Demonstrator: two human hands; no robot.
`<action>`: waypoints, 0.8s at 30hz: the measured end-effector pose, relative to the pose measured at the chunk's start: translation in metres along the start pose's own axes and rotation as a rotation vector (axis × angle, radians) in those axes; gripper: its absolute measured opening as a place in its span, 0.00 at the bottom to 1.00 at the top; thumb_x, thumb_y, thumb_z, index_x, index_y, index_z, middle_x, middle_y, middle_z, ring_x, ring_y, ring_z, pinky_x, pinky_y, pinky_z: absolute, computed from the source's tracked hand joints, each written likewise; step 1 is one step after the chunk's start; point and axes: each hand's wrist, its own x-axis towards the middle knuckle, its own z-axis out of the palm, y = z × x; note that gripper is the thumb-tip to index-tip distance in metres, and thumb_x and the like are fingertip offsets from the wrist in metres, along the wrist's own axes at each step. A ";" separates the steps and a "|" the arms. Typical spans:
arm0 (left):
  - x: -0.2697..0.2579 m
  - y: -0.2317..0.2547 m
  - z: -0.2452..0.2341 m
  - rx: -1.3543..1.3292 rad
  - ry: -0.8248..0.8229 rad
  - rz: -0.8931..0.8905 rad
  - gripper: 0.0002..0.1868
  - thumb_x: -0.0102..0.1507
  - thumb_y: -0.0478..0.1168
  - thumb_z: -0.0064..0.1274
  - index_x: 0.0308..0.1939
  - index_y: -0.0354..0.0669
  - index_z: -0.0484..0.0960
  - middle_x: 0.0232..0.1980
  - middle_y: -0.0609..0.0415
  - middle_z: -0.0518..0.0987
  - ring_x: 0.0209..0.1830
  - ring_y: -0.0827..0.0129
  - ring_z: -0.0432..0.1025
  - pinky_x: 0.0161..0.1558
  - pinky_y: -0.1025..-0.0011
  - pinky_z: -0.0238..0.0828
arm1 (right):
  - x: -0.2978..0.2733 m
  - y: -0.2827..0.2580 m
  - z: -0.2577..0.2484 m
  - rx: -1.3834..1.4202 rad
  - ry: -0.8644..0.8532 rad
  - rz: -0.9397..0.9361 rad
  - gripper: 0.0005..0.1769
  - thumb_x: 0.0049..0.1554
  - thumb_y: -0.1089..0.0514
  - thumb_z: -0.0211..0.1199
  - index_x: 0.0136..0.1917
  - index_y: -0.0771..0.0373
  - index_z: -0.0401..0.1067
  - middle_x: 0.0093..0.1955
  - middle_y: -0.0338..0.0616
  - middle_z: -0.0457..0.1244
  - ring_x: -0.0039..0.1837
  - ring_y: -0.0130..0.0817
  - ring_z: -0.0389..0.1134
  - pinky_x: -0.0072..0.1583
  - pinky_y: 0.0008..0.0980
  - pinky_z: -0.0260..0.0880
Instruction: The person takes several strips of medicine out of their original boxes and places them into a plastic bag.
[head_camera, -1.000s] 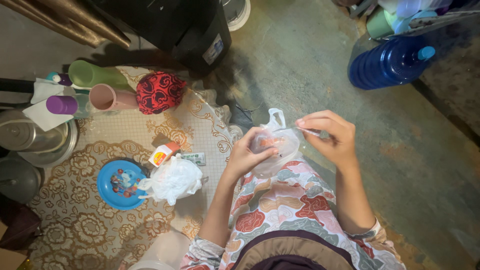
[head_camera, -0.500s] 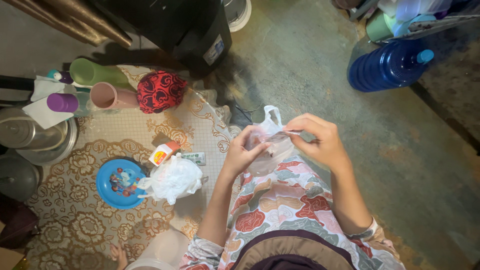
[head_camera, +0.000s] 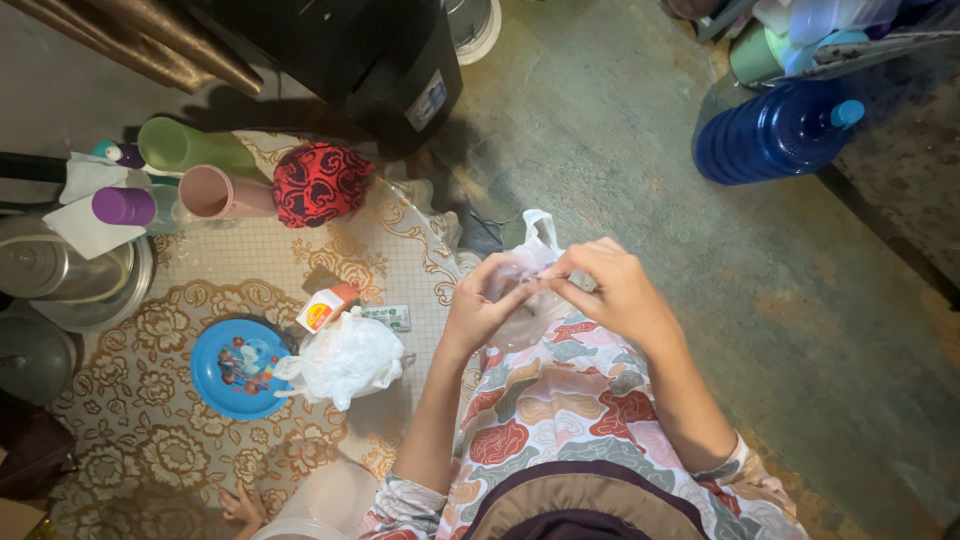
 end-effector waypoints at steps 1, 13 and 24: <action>0.000 -0.001 -0.001 0.000 0.001 -0.001 0.17 0.67 0.43 0.71 0.58 0.45 0.86 0.48 0.60 0.89 0.48 0.80 0.81 0.52 0.75 0.79 | 0.002 -0.001 -0.001 0.000 -0.001 0.000 0.09 0.59 0.57 0.78 0.54 0.53 0.84 0.50 0.37 0.74 0.55 0.40 0.75 0.60 0.38 0.72; 0.007 -0.028 -0.001 -0.165 0.062 -0.005 0.13 0.73 0.38 0.66 0.60 0.39 0.84 0.52 0.57 0.84 0.52 0.76 0.76 0.57 0.74 0.75 | 0.001 -0.001 0.006 -0.035 0.101 -0.059 0.12 0.63 0.63 0.77 0.60 0.57 0.82 0.56 0.43 0.74 0.60 0.40 0.74 0.62 0.41 0.72; 0.008 -0.004 -0.002 0.074 0.014 0.022 0.13 0.72 0.40 0.66 0.59 0.41 0.87 0.53 0.59 0.89 0.53 0.77 0.81 0.56 0.72 0.79 | 0.008 -0.015 -0.007 -0.130 -0.011 -0.056 0.07 0.61 0.56 0.79 0.53 0.51 0.85 0.55 0.29 0.74 0.56 0.37 0.72 0.65 0.42 0.63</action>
